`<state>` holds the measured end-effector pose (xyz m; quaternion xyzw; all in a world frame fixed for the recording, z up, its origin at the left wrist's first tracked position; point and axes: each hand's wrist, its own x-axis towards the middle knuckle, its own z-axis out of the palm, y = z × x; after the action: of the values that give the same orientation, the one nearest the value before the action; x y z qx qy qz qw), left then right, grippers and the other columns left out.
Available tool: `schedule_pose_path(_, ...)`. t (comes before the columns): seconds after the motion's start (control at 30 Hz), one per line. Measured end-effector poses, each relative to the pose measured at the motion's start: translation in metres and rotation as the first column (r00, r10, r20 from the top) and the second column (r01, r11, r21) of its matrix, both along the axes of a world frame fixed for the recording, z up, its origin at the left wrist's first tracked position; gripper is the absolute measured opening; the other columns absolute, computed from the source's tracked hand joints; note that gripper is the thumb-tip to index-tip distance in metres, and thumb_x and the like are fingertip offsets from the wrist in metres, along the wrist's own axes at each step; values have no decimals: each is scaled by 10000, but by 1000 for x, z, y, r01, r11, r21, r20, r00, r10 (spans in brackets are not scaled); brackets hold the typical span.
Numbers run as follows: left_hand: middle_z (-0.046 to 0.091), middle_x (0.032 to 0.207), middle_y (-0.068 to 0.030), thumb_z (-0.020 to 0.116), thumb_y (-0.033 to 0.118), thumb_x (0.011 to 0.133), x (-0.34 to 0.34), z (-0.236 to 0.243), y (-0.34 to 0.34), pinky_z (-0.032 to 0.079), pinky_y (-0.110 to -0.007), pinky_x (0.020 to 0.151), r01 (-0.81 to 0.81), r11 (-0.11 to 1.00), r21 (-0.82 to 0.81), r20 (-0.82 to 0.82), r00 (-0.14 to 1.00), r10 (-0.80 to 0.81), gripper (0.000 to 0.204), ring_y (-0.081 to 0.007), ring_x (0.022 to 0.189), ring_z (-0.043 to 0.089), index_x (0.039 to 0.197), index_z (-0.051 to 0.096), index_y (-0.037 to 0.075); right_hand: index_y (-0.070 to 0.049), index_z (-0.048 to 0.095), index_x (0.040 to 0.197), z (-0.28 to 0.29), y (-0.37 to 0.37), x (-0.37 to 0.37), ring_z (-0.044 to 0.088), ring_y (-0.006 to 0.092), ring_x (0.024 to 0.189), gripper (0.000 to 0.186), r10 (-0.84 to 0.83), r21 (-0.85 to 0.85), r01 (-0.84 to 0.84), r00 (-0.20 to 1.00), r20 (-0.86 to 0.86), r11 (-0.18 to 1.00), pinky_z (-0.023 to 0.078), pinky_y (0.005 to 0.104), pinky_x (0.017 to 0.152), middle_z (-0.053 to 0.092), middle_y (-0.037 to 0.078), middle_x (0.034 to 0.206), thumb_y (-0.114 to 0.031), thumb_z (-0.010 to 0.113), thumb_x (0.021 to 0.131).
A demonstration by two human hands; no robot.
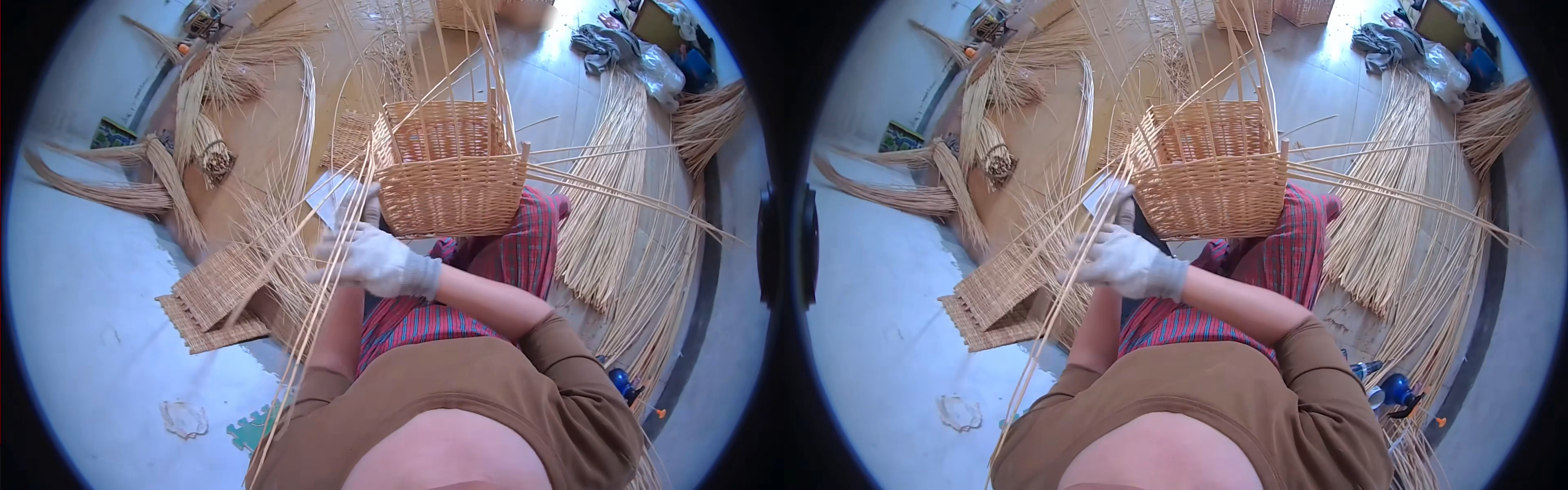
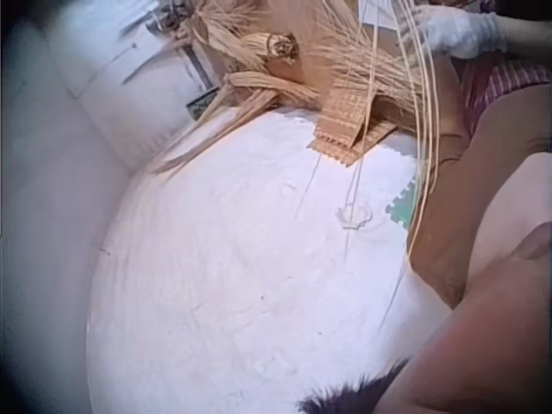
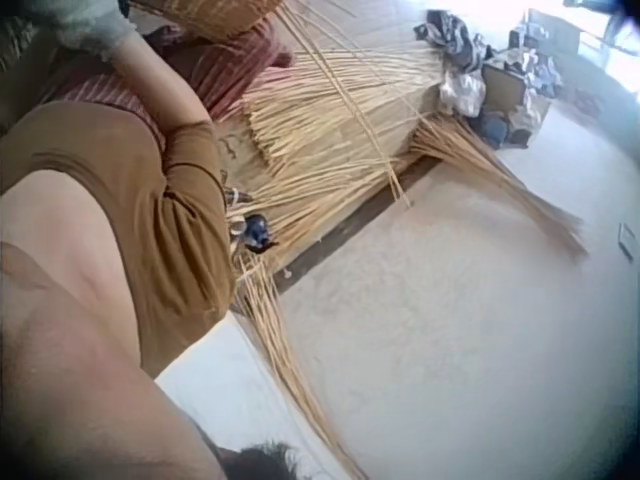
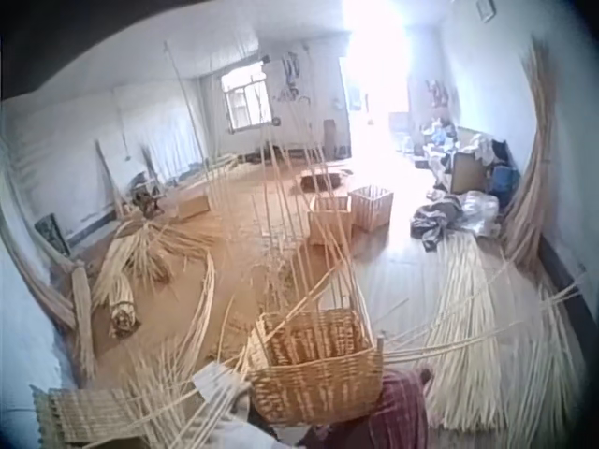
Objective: Weaving a wicker basket using dried plant fibers and measuring it with a tape measure.
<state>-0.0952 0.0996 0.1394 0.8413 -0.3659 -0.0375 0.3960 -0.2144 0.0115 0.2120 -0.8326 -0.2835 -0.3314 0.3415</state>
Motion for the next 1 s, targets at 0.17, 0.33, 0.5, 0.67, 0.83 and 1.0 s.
schedule_pose_path(0.17,548,899,-22,660,207,953,-21,7,-4,468,-310,693,24,987,-158,-89,995,-38,587,-130,774,534,1479,404,164,-226,691,1178,3,-36,-22,661,299,876,421,60,-106,-93,957,-283,990,530,438,824,665,91,896,-108,608,782)
schedule_pose_path(0.33,649,713,-32,687,176,943,-38,32,-22,509,-322,614,-310,934,-175,-63,951,304,847,-170,596,605,1615,173,187,-158,568,1165,10,-97,25,666,177,858,430,-338,692,309,936,-100,652,542,331,713,669,89,1024,98,600,820)
schedule_pose_path(0.5,691,1088,-123,644,136,952,-30,16,-29,563,-375,738,76,989,-125,365,931,-26,693,-271,799,709,1566,326,182,-106,539,1076,-62,-147,-15,633,108,844,144,-309,921,389,872,-379,-32,519,269,667,649,18,961,-25,617,985)
schedule_pose_path(0.67,386,1521,-116,747,204,833,-32,17,-68,562,-454,686,58,969,240,204,973,-109,870,-316,876,685,1559,306,392,-86,556,1178,-35,-149,1,681,164,918,257,-397,848,468,848,-351,250,555,288,732,688,100,1138,-5,637,948)
schedule_pose_path(0.83,478,1274,-114,751,151,824,-24,-2,-80,542,-447,719,-1,965,263,283,956,-76,886,-305,840,643,1558,319,395,-68,549,1380,44,-166,87,657,192,1072,544,-708,244,701,702,-76,670,535,320,890,671,137,1236,30,619,849)
schedule_pose_path(1.0,534,1200,-121,699,157,865,-25,3,-78,521,-430,780,-19,979,202,394,917,-63,621,-284,949,613,1444,527,302,-73,438,1361,-55,-177,-21,638,144,782,337,-417,900,287,899,-134,330,546,324,809,667,90,898,-81,494,1029)
